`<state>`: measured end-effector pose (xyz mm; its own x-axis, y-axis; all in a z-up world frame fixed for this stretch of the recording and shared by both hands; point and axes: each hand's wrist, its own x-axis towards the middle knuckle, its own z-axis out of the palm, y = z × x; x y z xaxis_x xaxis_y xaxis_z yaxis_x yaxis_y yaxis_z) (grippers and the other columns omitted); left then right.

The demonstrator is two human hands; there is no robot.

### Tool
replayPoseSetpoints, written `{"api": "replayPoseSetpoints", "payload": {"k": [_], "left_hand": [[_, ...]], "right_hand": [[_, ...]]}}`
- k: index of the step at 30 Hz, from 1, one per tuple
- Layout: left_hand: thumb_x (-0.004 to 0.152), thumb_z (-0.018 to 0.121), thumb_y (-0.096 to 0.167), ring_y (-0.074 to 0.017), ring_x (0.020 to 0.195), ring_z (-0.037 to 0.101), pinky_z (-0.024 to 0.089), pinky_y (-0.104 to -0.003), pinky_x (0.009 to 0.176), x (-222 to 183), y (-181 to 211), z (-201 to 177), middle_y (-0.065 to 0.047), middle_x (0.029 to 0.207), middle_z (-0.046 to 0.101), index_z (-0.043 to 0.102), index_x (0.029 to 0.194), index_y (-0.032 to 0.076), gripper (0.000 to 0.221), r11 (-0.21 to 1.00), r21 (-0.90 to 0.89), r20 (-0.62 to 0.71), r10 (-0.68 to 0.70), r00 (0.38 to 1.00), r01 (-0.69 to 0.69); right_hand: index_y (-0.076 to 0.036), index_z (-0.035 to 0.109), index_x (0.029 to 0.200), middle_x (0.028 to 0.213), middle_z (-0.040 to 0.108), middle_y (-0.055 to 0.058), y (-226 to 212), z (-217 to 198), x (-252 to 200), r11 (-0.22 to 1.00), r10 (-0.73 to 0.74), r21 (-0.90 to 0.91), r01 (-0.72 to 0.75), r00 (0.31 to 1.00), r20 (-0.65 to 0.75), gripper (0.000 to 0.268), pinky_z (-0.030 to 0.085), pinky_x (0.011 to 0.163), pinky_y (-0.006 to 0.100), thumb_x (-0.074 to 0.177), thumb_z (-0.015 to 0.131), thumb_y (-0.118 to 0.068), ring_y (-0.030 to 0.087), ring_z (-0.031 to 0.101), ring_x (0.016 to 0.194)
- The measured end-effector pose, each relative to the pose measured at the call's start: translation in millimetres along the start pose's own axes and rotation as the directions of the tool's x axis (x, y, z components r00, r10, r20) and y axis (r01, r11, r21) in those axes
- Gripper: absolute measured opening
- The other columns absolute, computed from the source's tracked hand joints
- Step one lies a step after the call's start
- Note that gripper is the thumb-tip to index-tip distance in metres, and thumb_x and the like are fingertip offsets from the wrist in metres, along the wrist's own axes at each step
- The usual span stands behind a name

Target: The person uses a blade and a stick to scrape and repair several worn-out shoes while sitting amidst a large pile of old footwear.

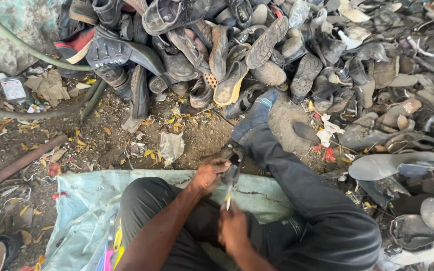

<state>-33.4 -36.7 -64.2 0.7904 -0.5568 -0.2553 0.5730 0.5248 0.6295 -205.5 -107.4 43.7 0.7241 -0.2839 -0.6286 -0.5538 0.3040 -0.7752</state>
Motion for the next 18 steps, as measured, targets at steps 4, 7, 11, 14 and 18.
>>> {"api": "replayPoseSetpoints", "payload": {"k": [4, 7, 11, 14, 18], "left_hand": [[0.095, 0.07, 0.01, -0.0161, 0.078, 0.062, 0.05, -0.031, 0.072, -6.1, -1.3, 17.6, -0.007, 0.089, 0.071, 0.071, 0.108, -0.002, 0.018, 0.995, 0.089, 0.025, -0.039, 0.999, 0.036], [0.094, 0.071, 0.009, -0.0168, 0.082, 0.064, 0.051, -0.03, 0.077, -5.8, 0.7, 27.4, -0.008, 0.093, 0.073, 0.07, 0.109, -0.003, 0.019, 0.998, 0.033, 0.03, -0.048, 0.998, 0.047], [0.092, 0.069, 0.01, -0.018, 0.085, 0.068, 0.054, -0.033, 0.082, -2.8, -4.9, 25.1, -0.008, 0.094, 0.073, 0.068, 0.108, -0.002, 0.02, 0.99, -0.1, 0.057, -0.098, 0.994, 0.103], [0.094, 0.07, 0.008, -0.0167, 0.085, 0.066, 0.051, -0.031, 0.082, -5.4, -6.5, 19.5, -0.007, 0.094, 0.072, 0.068, 0.11, -0.003, 0.02, 0.992, -0.087, 0.047, -0.087, 0.995, 0.091], [0.095, 0.069, 0.007, -0.0175, 0.085, 0.065, 0.05, -0.033, 0.085, -6.2, -12.4, 26.3, -0.006, 0.094, 0.071, 0.068, 0.108, -0.001, 0.015, 0.983, -0.151, 0.087, -0.096, 0.992, 0.108]], "right_hand": [[-0.009, 0.054, 0.119, 0.058, 0.048, 0.005, -5.8, 5.6, 1.7, 0.998, -0.066, 0.019, 0.067, 0.997, -0.046, 0.02, 0.032, 0.028, 0.036, 0.1, 0.053, -0.015, 0.017, 0.039, 0.031], [-0.02, 0.054, 0.125, 0.057, 0.047, 0.006, 5.9, 2.0, -16.3, 0.999, 0.011, -0.037, -0.013, 0.999, -0.054, 0.027, 0.032, 0.029, 0.037, 0.098, 0.053, -0.016, 0.019, 0.04, 0.03], [-0.007, 0.056, 0.117, 0.058, 0.048, 0.006, 13.0, -5.4, -5.3, 0.998, 0.002, 0.055, 0.002, 0.998, -0.065, 0.019, 0.03, 0.027, 0.037, 0.101, 0.055, -0.016, 0.019, 0.038, 0.029], [-0.003, 0.055, 0.114, 0.058, 0.048, 0.006, 5.7, -0.2, 18.3, 0.999, -0.036, 0.015, 0.037, 0.996, -0.078, 0.018, 0.031, 0.027, 0.036, 0.103, 0.055, -0.017, 0.018, 0.039, 0.03], [-0.013, 0.052, 0.115, 0.056, 0.047, 0.006, 7.5, 3.1, 7.7, 0.998, -0.026, -0.06, 0.02, 0.994, -0.109, 0.016, 0.034, 0.028, 0.036, 0.1, 0.055, -0.015, 0.018, 0.041, 0.031]]}}
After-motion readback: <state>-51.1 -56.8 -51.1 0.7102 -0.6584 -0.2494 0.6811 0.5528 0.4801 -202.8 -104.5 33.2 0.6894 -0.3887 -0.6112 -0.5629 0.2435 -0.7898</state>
